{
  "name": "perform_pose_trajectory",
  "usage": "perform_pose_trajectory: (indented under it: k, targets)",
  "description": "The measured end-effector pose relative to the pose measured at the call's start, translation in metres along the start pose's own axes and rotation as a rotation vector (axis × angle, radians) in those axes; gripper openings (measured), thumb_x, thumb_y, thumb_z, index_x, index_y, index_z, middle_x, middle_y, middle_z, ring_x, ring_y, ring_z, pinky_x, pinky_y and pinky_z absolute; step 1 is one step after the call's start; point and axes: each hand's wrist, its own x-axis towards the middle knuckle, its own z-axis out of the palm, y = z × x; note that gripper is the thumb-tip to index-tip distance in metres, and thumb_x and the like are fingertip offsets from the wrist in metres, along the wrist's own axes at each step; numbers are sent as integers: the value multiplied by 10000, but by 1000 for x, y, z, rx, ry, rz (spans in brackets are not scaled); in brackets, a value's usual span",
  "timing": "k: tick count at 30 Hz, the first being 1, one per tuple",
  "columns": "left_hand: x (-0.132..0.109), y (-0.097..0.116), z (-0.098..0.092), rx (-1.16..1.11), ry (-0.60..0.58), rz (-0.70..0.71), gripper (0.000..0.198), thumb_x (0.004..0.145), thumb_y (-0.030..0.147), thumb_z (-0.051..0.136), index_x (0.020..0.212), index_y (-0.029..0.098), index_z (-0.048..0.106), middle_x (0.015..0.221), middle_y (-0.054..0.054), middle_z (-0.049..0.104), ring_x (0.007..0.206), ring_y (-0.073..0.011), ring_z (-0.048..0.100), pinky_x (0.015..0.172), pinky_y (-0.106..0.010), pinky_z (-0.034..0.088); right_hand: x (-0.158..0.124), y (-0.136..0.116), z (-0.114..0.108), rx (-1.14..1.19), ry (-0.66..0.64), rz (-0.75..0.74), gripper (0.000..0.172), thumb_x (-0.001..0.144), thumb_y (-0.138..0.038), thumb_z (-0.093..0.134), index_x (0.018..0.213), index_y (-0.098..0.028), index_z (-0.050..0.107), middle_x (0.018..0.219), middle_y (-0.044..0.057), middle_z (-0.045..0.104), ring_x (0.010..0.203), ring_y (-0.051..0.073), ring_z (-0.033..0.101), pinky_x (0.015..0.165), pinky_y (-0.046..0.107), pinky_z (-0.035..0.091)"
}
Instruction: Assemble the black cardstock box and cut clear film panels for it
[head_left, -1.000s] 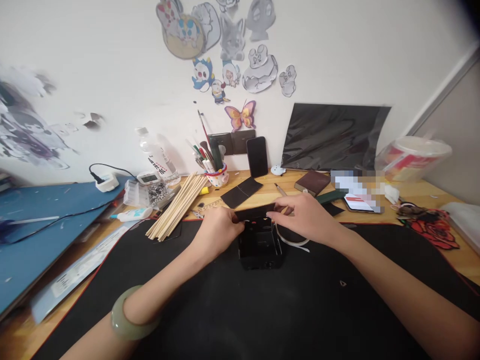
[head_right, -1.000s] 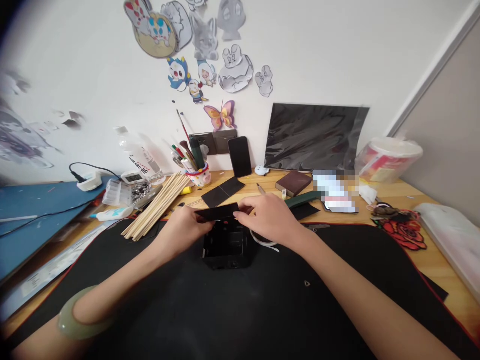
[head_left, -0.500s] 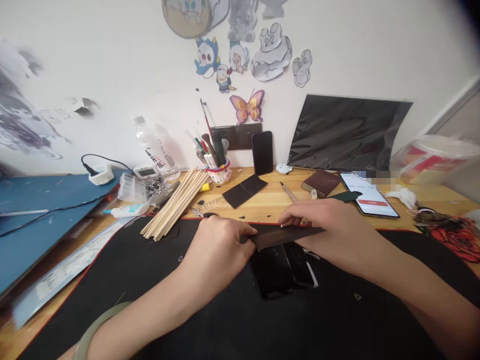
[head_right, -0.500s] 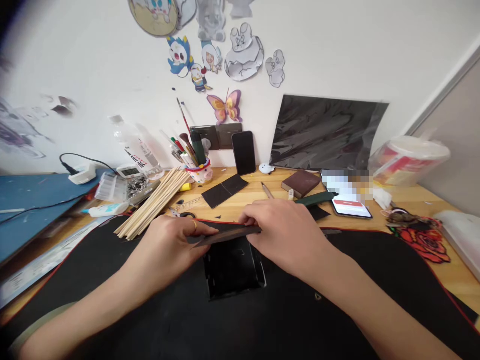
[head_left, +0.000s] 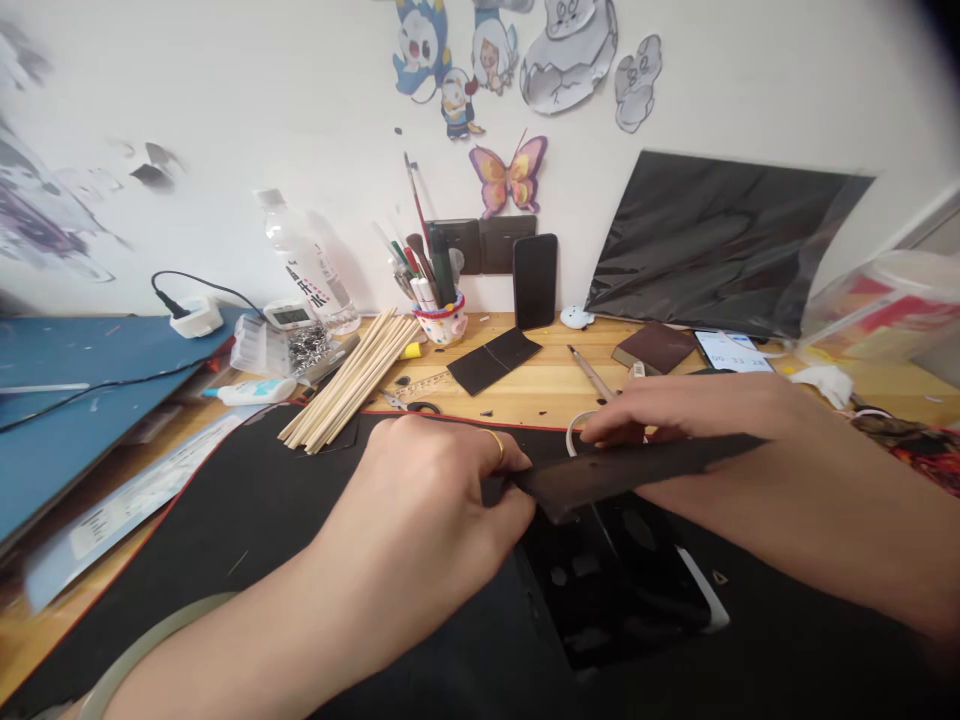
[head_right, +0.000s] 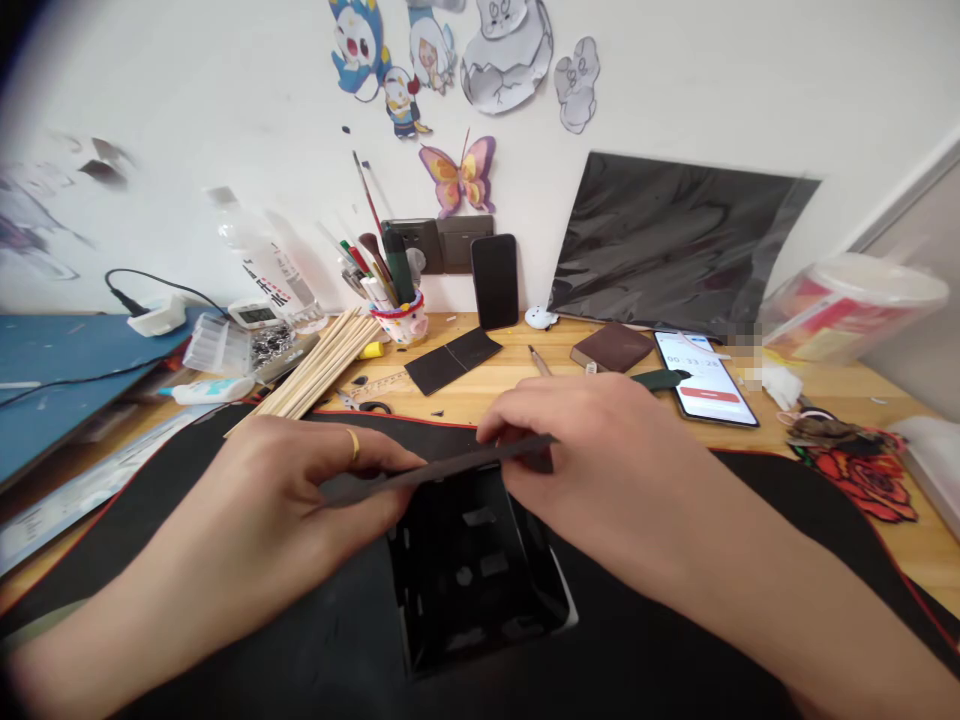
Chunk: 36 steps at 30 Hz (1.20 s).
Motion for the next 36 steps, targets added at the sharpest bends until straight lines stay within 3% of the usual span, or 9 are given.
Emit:
perform_pose_trajectory:
  k: [3, 6, 8, 13, 20, 27, 30, 36]
  targets:
    - [-2, 0, -4, -28, 36, -14, 175, 661, 138, 551, 663, 226, 702, 539, 32, 647, 485, -135, 588, 475, -214, 439, 3, 8, -10, 173, -2, 46, 114, 723, -275, 618, 796, -345, 671, 737, -95, 691, 547, 94, 610, 450, 187, 426]
    - [-4, 1, -8, -43, 59, 0, 177, 649, 125, 546, 636, 221, 694, 480, 45, 603, 436, -117, 553, 459, -210, 436, 6, 23, -21, 306, -10, 131, 125, 758, -365, 597, 844, -346, 686, 792, -59, 710, 586, 100, 642, 480, 169, 462]
    - [-6, 2, -11, -76, 44, 11, 200, 636, 105, 531, 637, 217, 696, 488, 46, 611, 424, -108, 549, 436, -197, 430, 9, 35, -23, 369, -109, 174, 126, 760, -354, 603, 836, -324, 698, 795, -38, 715, 670, 116, 661, 554, 169, 487]
    - [-9, 2, -17, -145, 79, -3, 206, 646, 131, 525, 689, 214, 709, 558, 35, 660, 452, -118, 586, 416, -191, 442, 16, 51, -4, 695, -567, 236, 234, 723, -299, 638, 947, -247, 677, 931, 5, 697, 818, 137, 646, 674, 190, 495]
    - [-10, 1, -19, -172, 73, 2, 209, 674, 131, 530, 730, 212, 715, 584, 37, 671, 481, -118, 606, 425, -179, 452, 18, 57, 24, 1077, -700, 365, 209, 694, -226, 679, 895, -176, 646, 903, 19, 680, 717, 90, 623, 621, 175, 488]
    - [-6, -8, -21, -41, 152, 46, 110, 718, 234, 599, 697, 201, 701, 511, 60, 628, 417, -70, 534, 386, -141, 383, 20, 50, 24, 1108, -614, 295, 155, 658, -217, 714, 787, -168, 645, 737, -10, 677, 671, 93, 621, 639, 183, 494]
    - [2, -19, -19, -15, 206, -6, 144, 724, 289, 609, 722, 179, 703, 590, 34, 668, 510, -109, 578, 408, -158, 391, 20, 44, 21, 1078, -542, 308, 142, 662, -218, 709, 775, -178, 633, 730, -16, 669, 683, 101, 623, 656, 203, 491]
    - [24, -39, -9, -337, 220, -111, 185, 714, 331, 645, 705, 157, 707, 673, -5, 705, 594, -154, 623, 459, -196, 443, 18, 33, 11, 920, -351, 307, 136, 668, -274, 693, 735, -197, 604, 664, -29, 613, 620, 106, 570, 608, 235, 457]
